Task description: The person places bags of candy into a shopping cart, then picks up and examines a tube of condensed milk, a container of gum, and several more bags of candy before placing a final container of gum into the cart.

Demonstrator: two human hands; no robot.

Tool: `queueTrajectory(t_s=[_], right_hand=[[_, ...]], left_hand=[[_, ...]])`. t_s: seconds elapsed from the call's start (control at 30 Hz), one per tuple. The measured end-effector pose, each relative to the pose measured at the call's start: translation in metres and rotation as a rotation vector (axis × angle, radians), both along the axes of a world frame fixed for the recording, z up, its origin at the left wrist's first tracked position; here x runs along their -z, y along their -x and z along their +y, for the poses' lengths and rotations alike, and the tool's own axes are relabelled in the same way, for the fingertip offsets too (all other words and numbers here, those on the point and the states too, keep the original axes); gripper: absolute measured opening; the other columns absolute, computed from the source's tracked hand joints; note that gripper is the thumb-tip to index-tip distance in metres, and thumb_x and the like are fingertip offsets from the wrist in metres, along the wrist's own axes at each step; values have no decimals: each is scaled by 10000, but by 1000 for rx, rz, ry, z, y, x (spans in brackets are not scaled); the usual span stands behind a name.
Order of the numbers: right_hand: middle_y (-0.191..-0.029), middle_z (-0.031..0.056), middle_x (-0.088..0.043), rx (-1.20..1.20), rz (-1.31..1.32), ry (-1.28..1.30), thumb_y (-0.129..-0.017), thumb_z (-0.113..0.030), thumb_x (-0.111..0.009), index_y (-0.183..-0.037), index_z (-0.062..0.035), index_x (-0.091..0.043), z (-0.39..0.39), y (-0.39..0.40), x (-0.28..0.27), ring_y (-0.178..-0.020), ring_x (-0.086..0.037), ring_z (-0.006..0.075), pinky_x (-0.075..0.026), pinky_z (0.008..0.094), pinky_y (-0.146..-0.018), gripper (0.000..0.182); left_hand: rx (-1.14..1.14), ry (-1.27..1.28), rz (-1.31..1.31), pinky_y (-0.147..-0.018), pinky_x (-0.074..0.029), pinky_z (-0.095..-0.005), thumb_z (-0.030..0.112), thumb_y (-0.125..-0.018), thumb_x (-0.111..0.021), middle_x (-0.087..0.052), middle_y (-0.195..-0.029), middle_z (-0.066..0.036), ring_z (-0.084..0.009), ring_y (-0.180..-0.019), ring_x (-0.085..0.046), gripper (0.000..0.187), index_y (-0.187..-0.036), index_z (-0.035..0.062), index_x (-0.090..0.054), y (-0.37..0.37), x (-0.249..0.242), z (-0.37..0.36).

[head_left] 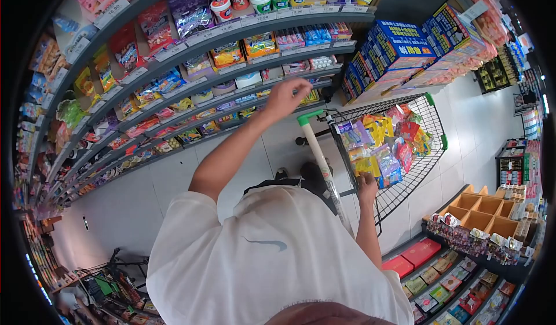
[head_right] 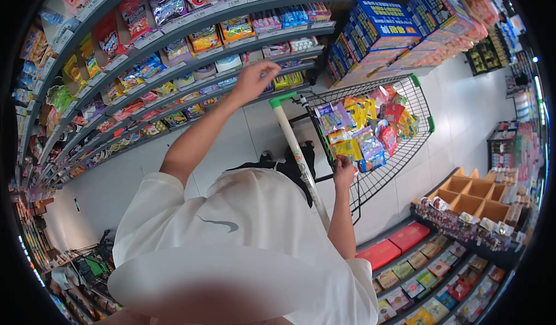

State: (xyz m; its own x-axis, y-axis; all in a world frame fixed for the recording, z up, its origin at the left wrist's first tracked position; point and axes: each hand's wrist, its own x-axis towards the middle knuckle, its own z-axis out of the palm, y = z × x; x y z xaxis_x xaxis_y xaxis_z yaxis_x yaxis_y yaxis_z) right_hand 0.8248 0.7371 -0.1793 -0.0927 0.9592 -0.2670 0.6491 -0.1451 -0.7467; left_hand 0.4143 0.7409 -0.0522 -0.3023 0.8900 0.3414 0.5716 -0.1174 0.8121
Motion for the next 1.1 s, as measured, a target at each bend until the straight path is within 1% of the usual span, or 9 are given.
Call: queueTrajectory(t_s=[0.07, 0.2, 0.3, 0.5, 0.63, 0.67, 0.87, 1.03, 1.1], right_hand=[[-956, 176, -703, -6, -9, 29, -865, -120, -566, -1065, 59, -657, -1, 7, -14, -901, -666, 227, -482, 305, -841, 283], [-827, 99, -685, -9, 66, -31, -899, -65, -582, -1005, 29, -651, 0, 2, 4, -731, -622, 148, -481, 273, -690, 158], [-818, 94, -680, -5, 70, -30, -899, -54, -579, -1000, 31, -651, 0, 3, 4, -721, -616, 142, -479, 271, -675, 151], [-895, 162, -709, -9, -6, -14, -882, -117, -585, -1013, 35, -663, 0, 10, -9, -832, -673, 228, -492, 325, -771, 215], [-890, 168, -712, 7, -23, 0, -879, -105, -581, -1001, 30, -674, 1, 15, -16, -828, -682, 239, -498, 330, -764, 204], [-892, 169, -713, 14, -12, 4, -879, -104, -581, -998, 28, -677, 1, 13, -12, -829, -683, 240, -500, 330, -764, 202], [-861, 170, -708, -10, -70, -77, -880, -113, -596, -996, 4, -684, 3, 8, 4, -787, -687, 261, -513, 352, -732, 187], [-885, 158, -720, -37, -105, -49, -890, -139, -585, -1002, 5, -683, 5, 8, 6, -825, -690, 263, -507, 346, -749, 207], [-869, 162, -718, -43, -97, -84, -890, -142, -580, -1002, 8, -681, 4, 7, 3, -807, -693, 264, -511, 356, -738, 213]], left_hand=[[-69, -67, 30, -746, -516, -316, 153, -908, -625, -701, -892, -88, -189, -837, -672, 163, -1028, 54, -675, 26, -5, 13], [-229, 3, 6, -687, -519, -366, 177, -835, -669, -694, -912, -108, -248, -778, -664, 189, -995, 78, -687, 70, -23, 32], [-335, -97, 233, -675, -506, -390, 167, -798, -686, -678, -859, -87, -253, -759, -641, 201, -977, 77, -683, 104, -50, 49], [-580, -273, 734, -847, -445, -445, 197, -760, -722, -602, -1008, -81, -304, -1024, -538, 333, -1077, 128, -649, 160, -93, 83], [-642, -74, 875, -932, -384, -495, 359, -786, -736, -560, -1150, -108, -321, -1123, -478, 508, -1226, 157, -583, 177, -99, 97], [-645, 64, 871, -956, -353, -505, 450, -802, -714, -569, -1194, -112, -315, -1164, -462, 571, -1264, 149, -562, 179, -101, 100], [-647, 220, 886, -944, -321, -478, 497, -810, -690, -604, -1226, -121, -309, -1182, -465, 625, -1281, 114, -540, 175, -99, 107], [-690, 141, 830, -915, -341, -468, 472, -812, -691, -619, -1194, -112, -299, -1129, -503, 589, -1259, 116, -549, 178, -104, 114], [-702, -62, 816, -896, -365, -449, 441, -777, -738, -616, -1114, -106, -294, -1103, -505, 563, -1209, 122, -568, 172, -113, 110]])
